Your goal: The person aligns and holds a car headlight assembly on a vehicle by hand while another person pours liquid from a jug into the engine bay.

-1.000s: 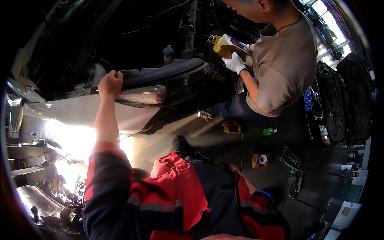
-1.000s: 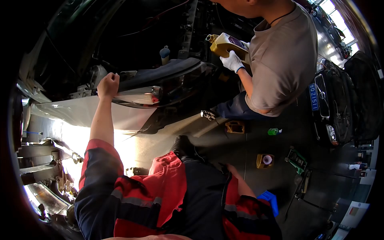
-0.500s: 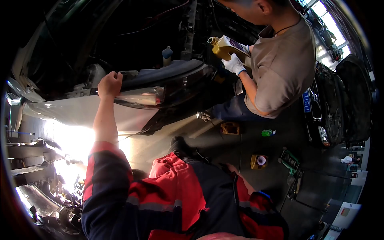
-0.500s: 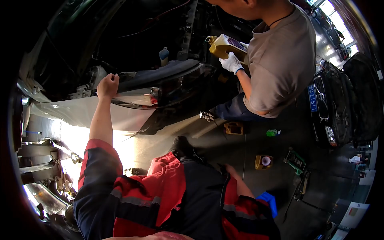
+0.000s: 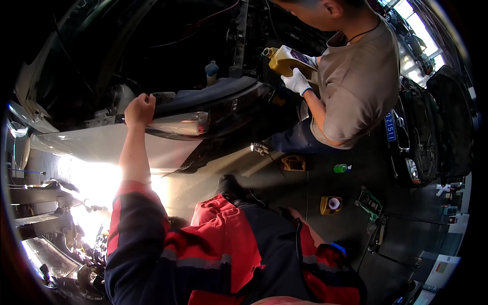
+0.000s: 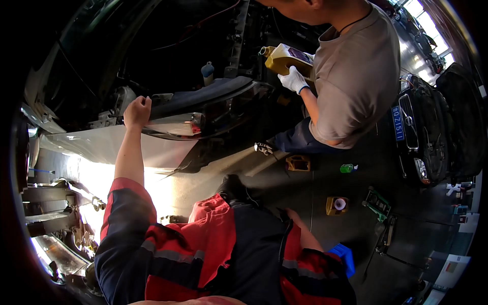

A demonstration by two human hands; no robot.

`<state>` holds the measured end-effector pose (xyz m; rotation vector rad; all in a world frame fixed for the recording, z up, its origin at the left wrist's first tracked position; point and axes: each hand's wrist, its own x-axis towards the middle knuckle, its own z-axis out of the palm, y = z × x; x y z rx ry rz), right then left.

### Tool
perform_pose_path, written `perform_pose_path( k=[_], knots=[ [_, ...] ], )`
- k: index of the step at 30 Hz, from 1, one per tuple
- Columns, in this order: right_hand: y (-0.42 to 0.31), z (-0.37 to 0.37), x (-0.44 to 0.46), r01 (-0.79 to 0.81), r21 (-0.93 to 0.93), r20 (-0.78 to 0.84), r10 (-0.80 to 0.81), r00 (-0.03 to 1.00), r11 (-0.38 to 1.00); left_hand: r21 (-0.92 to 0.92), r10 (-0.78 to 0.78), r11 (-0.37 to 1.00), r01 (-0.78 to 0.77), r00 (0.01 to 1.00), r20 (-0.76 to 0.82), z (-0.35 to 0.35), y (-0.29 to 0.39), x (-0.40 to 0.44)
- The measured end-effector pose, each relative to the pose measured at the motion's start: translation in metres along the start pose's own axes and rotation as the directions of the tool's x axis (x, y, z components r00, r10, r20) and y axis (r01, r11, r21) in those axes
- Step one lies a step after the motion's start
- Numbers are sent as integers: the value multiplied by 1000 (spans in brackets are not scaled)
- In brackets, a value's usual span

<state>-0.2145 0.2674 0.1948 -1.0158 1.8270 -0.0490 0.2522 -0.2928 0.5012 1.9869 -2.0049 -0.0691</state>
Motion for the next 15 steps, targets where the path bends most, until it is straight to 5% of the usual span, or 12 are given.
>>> perform_pose_path(
  k=[5, 12, 15],
  knots=[
    [30, 18, 9, 95, 22, -75, -93, 993, 995, -24, -20, 999, 21, 999, 37, -6, 4, -2],
    [3, 12, -4, -29, 541, -40, 60, 997, 840, 1, -19, 1000, 19, 999, 51, -5, 3, 0],
    [1, 11, -6, 40, 379, -80, -11, 997, 925, -6, -15, 1000, 15, 999, 45, -6, 4, -1]
  ],
)
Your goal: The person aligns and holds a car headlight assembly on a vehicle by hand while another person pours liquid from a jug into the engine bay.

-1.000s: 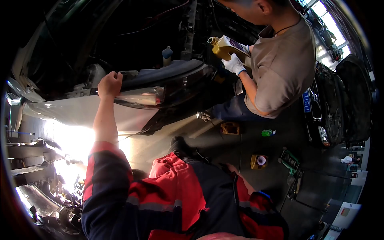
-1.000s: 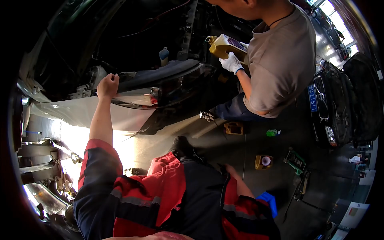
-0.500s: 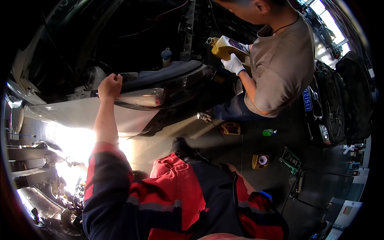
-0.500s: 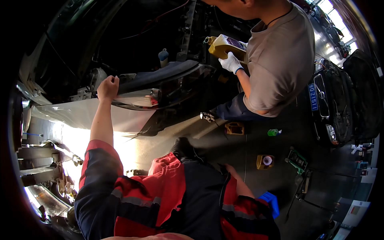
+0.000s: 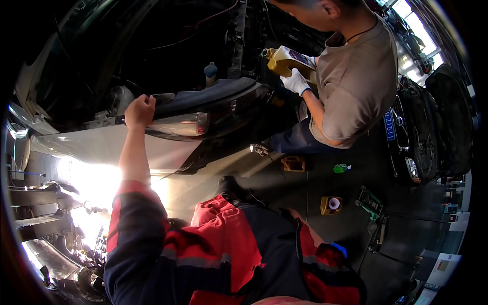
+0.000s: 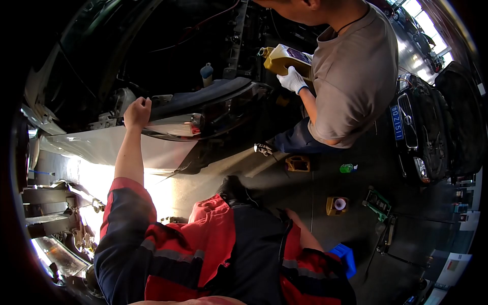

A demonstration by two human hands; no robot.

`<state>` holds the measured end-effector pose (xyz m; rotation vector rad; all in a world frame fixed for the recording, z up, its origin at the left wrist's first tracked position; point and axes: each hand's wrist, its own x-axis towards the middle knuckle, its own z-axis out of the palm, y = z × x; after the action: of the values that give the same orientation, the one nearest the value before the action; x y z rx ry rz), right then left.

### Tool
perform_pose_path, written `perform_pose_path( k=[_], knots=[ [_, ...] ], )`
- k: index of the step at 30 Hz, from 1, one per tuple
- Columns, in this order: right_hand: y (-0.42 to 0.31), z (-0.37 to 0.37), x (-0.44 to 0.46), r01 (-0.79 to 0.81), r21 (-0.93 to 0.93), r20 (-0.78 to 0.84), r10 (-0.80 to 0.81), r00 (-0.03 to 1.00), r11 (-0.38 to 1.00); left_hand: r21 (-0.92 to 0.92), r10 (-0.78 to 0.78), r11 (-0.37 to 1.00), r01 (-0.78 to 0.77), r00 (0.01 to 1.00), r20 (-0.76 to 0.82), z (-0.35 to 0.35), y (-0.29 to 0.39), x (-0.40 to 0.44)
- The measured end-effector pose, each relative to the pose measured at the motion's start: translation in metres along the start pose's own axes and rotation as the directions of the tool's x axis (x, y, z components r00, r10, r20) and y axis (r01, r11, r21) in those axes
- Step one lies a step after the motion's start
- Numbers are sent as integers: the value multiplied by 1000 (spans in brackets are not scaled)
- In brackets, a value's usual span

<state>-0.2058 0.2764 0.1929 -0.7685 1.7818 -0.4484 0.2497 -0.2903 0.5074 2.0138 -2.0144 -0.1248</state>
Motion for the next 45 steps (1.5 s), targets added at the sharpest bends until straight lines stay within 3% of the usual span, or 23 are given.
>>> perform_pose_path(
  k=[2, 5, 8, 14, 17, 20, 23, 25, 27, 29, 34, 36, 38, 41, 45],
  knots=[
    [4, -5, 3, 155, -293, 38, -150, 988, 943, -5, -2, 1000, 2, 1000, 1, 0, 0, 0],
    [8, -8, 9, 52, -346, 96, -19, 995, 937, -6, -6, 1000, 6, 1000, -1, -2, 2, -2],
    [0, -6, -2, 116, -348, 17, -117, 993, 930, -16, -13, 1000, 14, 1000, 21, -7, 5, -3],
    [-3, -10, -2, 107, -410, 41, -99, 994, 906, -8, 1, 1000, -1, 1000, -2, 1, -2, 0],
    [0, -11, -1, 77, -248, 52, -66, 996, 966, -9, -4, 1000, 4, 1000, -6, 1, -1, 0],
    [-2, -11, -3, 87, -310, 42, -77, 996, 947, -8, -9, 1000, 8, 1000, -7, 2, -1, 0],
    [-20, -10, -8, -2, -321, 19, 9, 1000, 947, -9, -9, 1000, 9, 1000, -7, 1, -1, 0],
    [-20, -12, -6, -180, -134, 37, 187, 982, 974, -11, -9, 1000, 8, 1000, -9, 1, 0, 0],
    [-20, -13, -5, -227, -121, 63, 236, 970, 966, -10, -6, 1000, 5, 1000, -13, 1, -1, 0],
    [-16, -14, -2, -136, -277, 80, 165, 983, 951, -9, -4, 1000, 4, 1000, -15, 2, -1, 0],
    [-7, -9, 2, -193, -68, 77, 198, 977, 979, -3, -3, 1000, 3, 1000, -18, 3, -2, 0],
    [-8, -9, 2, -142, -134, 72, 153, 986, 981, 0, 6, 1000, -6, 999, -31, 5, -4, 2],
    [-15, -11, -1, -42, -328, 85, 73, 994, 944, -2, -1, 1000, 1, 1000, -20, 3, -2, 1],
    [-11, -8, -1, -9, -258, 86, 32, 996, 966, -3, -3, 1000, 3, 1000, -17, 3, -2, 2],
    [-9, -6, 1, 58, -345, 56, -42, 998, 937, -36, -33, 999, 34, 999, 29, 1, -1, 1]
  ],
)
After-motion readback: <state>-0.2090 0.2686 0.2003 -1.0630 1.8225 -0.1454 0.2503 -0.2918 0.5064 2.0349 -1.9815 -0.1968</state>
